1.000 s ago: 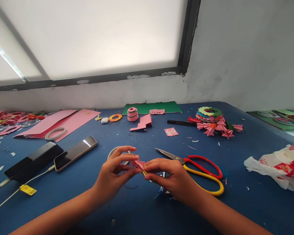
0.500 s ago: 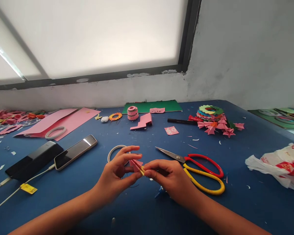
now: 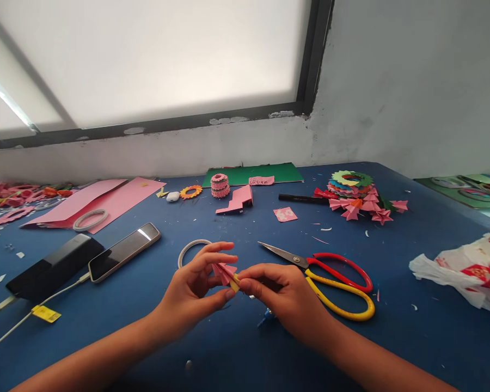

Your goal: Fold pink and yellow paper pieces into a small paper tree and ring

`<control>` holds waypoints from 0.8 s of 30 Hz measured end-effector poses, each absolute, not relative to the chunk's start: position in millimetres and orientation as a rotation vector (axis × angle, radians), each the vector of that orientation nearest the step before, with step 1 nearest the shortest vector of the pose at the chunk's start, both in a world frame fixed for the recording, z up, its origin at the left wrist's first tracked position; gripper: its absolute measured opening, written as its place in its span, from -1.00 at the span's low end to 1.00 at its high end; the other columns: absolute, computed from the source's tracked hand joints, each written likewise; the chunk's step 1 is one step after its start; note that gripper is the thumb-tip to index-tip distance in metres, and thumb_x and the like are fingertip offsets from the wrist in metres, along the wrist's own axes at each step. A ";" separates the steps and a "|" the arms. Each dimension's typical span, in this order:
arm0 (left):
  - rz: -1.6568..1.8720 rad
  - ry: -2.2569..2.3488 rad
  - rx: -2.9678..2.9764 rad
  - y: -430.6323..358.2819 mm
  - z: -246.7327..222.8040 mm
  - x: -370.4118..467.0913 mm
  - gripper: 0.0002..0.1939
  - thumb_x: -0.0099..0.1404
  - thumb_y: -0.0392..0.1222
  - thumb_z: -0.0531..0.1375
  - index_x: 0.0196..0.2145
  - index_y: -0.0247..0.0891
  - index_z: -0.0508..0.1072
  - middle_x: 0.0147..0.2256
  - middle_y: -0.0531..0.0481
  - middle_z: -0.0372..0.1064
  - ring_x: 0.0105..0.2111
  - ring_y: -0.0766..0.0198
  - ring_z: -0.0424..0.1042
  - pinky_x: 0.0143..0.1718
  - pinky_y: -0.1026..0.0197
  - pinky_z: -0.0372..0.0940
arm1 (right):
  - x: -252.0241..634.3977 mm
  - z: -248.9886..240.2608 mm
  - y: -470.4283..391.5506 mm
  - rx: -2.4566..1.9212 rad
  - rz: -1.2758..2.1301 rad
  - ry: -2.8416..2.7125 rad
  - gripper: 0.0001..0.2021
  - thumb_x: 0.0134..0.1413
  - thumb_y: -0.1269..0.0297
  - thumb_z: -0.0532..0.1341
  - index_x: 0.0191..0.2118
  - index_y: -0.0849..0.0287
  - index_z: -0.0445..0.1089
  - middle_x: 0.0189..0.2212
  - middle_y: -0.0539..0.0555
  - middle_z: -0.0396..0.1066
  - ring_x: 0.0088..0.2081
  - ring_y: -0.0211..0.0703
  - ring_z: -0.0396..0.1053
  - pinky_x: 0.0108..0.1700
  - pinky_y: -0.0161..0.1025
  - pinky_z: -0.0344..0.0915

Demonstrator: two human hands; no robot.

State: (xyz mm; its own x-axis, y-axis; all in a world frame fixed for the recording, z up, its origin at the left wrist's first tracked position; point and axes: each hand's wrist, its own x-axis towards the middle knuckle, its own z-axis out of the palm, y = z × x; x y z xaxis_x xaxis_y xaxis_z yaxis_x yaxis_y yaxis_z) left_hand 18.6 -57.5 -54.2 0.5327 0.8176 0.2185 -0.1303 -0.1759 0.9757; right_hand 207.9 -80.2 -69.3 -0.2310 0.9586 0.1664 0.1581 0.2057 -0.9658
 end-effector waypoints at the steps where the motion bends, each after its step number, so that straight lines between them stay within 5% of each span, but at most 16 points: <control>1: 0.944 0.616 1.516 -57.6 -54.1 18.8 -0.62 0.18 -0.43 0.27 -0.09 -0.08 0.45 0.09 0.01 0.08 -0.20 0.40 0.41 -0.06 0.24 0.39 | 207.7 -69.4 -80.3 -1.099 1.139 -1.574 -0.80 0.07 0.08 0.24 -0.31 0.04 0.55 -0.43 0.00 0.53 -0.41 -0.21 0.41 -0.43 -0.35 0.30; 14: 0.977 0.686 1.529 -59.5 -50.8 17.2 -0.83 0.29 -0.32 0.18 -0.17 -0.17 0.48 -0.06 -0.04 0.31 -0.08 0.28 0.38 -0.17 0.34 0.38 | 206.0 -63.8 -82.9 -1.095 1.188 -1.598 -0.77 0.09 0.07 0.23 -0.31 0.11 0.52 -0.39 0.02 0.51 -0.37 -0.21 0.41 -0.36 -0.33 0.34; 24: 0.883 0.670 1.619 -63.7 -55.2 18.4 -0.71 0.26 -0.38 0.18 -0.09 -0.12 0.42 0.01 -0.04 0.25 -0.13 0.28 0.40 -0.17 0.27 0.41 | 200.7 -63.8 -84.0 -1.087 1.058 -1.685 -0.81 0.14 0.14 0.19 -0.33 0.12 0.48 -0.43 -0.01 0.49 -0.40 -0.24 0.42 -0.35 -0.35 0.35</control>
